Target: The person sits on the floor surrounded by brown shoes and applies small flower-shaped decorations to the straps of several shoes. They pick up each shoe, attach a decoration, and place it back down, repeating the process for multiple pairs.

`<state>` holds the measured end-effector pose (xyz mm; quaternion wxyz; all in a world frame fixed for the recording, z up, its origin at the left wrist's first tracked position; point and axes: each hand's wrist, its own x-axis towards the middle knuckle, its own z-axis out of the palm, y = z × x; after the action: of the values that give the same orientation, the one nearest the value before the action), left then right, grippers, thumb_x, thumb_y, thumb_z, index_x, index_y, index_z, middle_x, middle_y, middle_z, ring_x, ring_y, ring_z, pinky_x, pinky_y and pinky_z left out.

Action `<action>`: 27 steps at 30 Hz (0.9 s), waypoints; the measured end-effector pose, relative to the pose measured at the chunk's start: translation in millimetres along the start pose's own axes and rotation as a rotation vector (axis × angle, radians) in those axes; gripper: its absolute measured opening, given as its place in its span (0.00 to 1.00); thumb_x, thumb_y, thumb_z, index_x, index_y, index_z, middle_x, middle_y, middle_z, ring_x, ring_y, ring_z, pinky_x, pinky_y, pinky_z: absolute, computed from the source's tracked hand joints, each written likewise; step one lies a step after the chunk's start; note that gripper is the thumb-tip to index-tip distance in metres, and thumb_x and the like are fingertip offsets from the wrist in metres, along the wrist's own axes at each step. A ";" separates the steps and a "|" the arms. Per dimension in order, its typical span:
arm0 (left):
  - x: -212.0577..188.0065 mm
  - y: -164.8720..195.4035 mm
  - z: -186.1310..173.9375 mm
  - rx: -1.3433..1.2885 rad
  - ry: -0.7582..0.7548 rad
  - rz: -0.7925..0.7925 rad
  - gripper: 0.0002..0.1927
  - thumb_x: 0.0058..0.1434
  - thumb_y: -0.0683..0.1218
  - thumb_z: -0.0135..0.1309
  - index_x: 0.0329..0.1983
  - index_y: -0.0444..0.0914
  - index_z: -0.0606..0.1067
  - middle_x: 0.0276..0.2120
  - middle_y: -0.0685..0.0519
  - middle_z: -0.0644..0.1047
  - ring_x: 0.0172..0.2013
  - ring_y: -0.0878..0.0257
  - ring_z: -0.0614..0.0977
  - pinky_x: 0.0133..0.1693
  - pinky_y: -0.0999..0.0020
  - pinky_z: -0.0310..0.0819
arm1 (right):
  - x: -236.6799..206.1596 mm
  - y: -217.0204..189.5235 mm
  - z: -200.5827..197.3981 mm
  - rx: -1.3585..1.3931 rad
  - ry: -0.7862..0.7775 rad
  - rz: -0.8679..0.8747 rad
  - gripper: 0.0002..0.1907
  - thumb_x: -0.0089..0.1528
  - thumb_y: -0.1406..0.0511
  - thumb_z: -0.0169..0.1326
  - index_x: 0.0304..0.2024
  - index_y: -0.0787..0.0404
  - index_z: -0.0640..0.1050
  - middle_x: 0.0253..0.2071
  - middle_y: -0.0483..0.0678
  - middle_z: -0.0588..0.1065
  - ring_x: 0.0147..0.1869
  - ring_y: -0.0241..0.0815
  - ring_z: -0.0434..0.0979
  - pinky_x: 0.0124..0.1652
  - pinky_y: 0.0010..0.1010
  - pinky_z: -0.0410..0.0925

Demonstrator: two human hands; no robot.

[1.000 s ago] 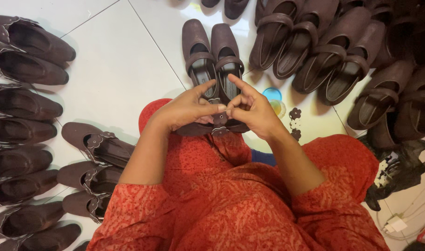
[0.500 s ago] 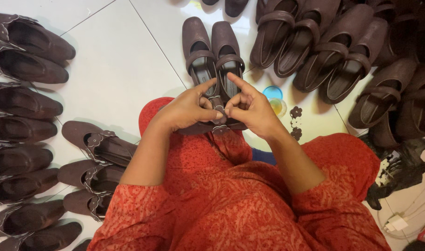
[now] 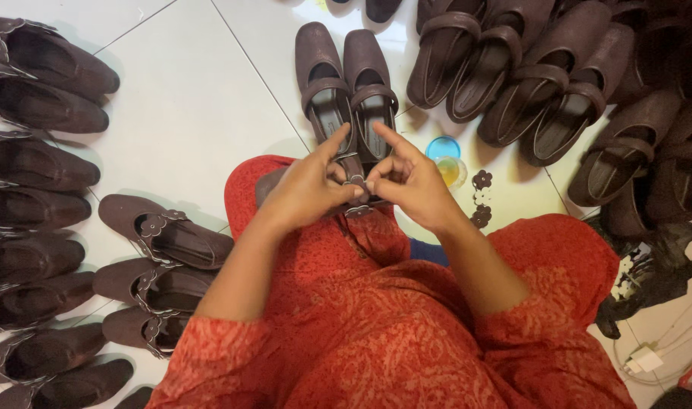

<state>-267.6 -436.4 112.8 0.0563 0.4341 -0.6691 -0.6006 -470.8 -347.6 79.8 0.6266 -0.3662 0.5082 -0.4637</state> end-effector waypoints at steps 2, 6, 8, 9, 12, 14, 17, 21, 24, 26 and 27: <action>-11.0 -1.0 7.4 0.018 0.052 0.046 0.54 0.54 0.42 0.65 0.79 0.46 0.47 0.28 0.56 0.77 0.28 0.67 0.81 0.34 0.71 0.75 | -8.4 3.4 -0.4 0.028 -0.007 0.018 0.47 0.60 0.77 0.57 0.79 0.63 0.52 0.38 0.46 0.77 0.39 0.32 0.75 0.39 0.25 0.68; -36.4 -5.4 24.3 0.042 0.136 0.107 0.56 0.56 0.42 0.63 0.80 0.48 0.42 0.32 0.52 0.81 0.32 0.61 0.86 0.37 0.65 0.79 | -28.7 11.1 5.0 0.006 -0.011 -0.001 0.49 0.59 0.77 0.58 0.79 0.61 0.51 0.43 0.48 0.76 0.46 0.35 0.78 0.48 0.27 0.72; -43.9 -7.1 29.3 0.074 0.158 0.137 0.56 0.56 0.42 0.63 0.79 0.49 0.41 0.34 0.51 0.82 0.34 0.59 0.87 0.39 0.62 0.80 | -36.5 13.8 10.4 0.039 -0.030 0.023 0.49 0.59 0.77 0.58 0.79 0.59 0.50 0.44 0.49 0.76 0.47 0.35 0.78 0.49 0.27 0.72; -47.0 -7.6 32.0 0.096 0.160 0.151 0.56 0.56 0.42 0.64 0.79 0.48 0.41 0.35 0.50 0.82 0.36 0.57 0.87 0.39 0.61 0.80 | -39.9 15.0 12.9 0.071 -0.032 0.044 0.49 0.59 0.77 0.57 0.78 0.58 0.50 0.45 0.49 0.76 0.47 0.35 0.78 0.49 0.27 0.72; -48.7 -8.6 34.5 0.174 0.163 0.167 0.55 0.57 0.42 0.64 0.79 0.48 0.41 0.36 0.49 0.83 0.37 0.52 0.86 0.39 0.57 0.78 | -44.4 17.2 18.0 0.114 -0.029 0.081 0.49 0.60 0.77 0.56 0.78 0.56 0.49 0.46 0.49 0.76 0.48 0.35 0.78 0.49 0.27 0.72; -48.8 -9.0 35.3 0.176 0.162 0.146 0.55 0.57 0.42 0.63 0.79 0.48 0.41 0.37 0.49 0.83 0.38 0.51 0.86 0.39 0.56 0.78 | -43.8 18.2 18.9 0.076 -0.019 0.070 0.48 0.60 0.78 0.56 0.78 0.56 0.50 0.47 0.49 0.76 0.49 0.34 0.77 0.50 0.26 0.72; -48.1 -9.6 35.8 0.136 0.177 0.124 0.55 0.57 0.42 0.62 0.79 0.47 0.41 0.38 0.48 0.83 0.38 0.51 0.87 0.40 0.57 0.79 | -42.8 20.1 19.1 0.066 -0.012 0.054 0.47 0.61 0.77 0.54 0.80 0.57 0.51 0.47 0.49 0.76 0.47 0.35 0.76 0.48 0.27 0.71; -44.2 -10.0 35.4 0.191 0.213 0.157 0.55 0.57 0.42 0.62 0.79 0.44 0.40 0.38 0.46 0.82 0.38 0.49 0.85 0.40 0.56 0.78 | -40.5 22.5 20.9 0.060 -0.007 0.027 0.47 0.61 0.77 0.54 0.79 0.58 0.51 0.47 0.47 0.75 0.50 0.33 0.76 0.52 0.26 0.71; -42.0 -9.7 36.0 0.226 0.210 0.141 0.55 0.57 0.42 0.61 0.79 0.44 0.39 0.38 0.46 0.82 0.38 0.48 0.85 0.40 0.55 0.77 | -37.9 24.8 24.7 0.072 0.021 -0.005 0.47 0.61 0.77 0.56 0.78 0.60 0.51 0.46 0.46 0.75 0.49 0.32 0.76 0.51 0.26 0.71; -41.8 -9.5 36.9 0.242 0.206 0.137 0.55 0.57 0.42 0.61 0.79 0.44 0.39 0.37 0.46 0.82 0.38 0.47 0.85 0.39 0.54 0.77 | -35.3 27.8 28.9 0.041 0.064 -0.027 0.48 0.60 0.77 0.58 0.78 0.61 0.51 0.44 0.46 0.76 0.48 0.32 0.76 0.49 0.25 0.72; -41.4 -9.3 37.4 0.248 0.205 0.140 0.55 0.57 0.43 0.61 0.79 0.44 0.40 0.37 0.46 0.82 0.38 0.47 0.85 0.39 0.54 0.77 | -33.7 29.1 29.7 0.021 0.082 -0.031 0.47 0.61 0.77 0.58 0.78 0.61 0.51 0.42 0.46 0.76 0.47 0.32 0.76 0.48 0.25 0.71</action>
<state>-259.6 -380.4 113.1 0.1120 0.4490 -0.7575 -0.4605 -437.5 -307.1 69.1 0.6021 -0.3480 0.5226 -0.4932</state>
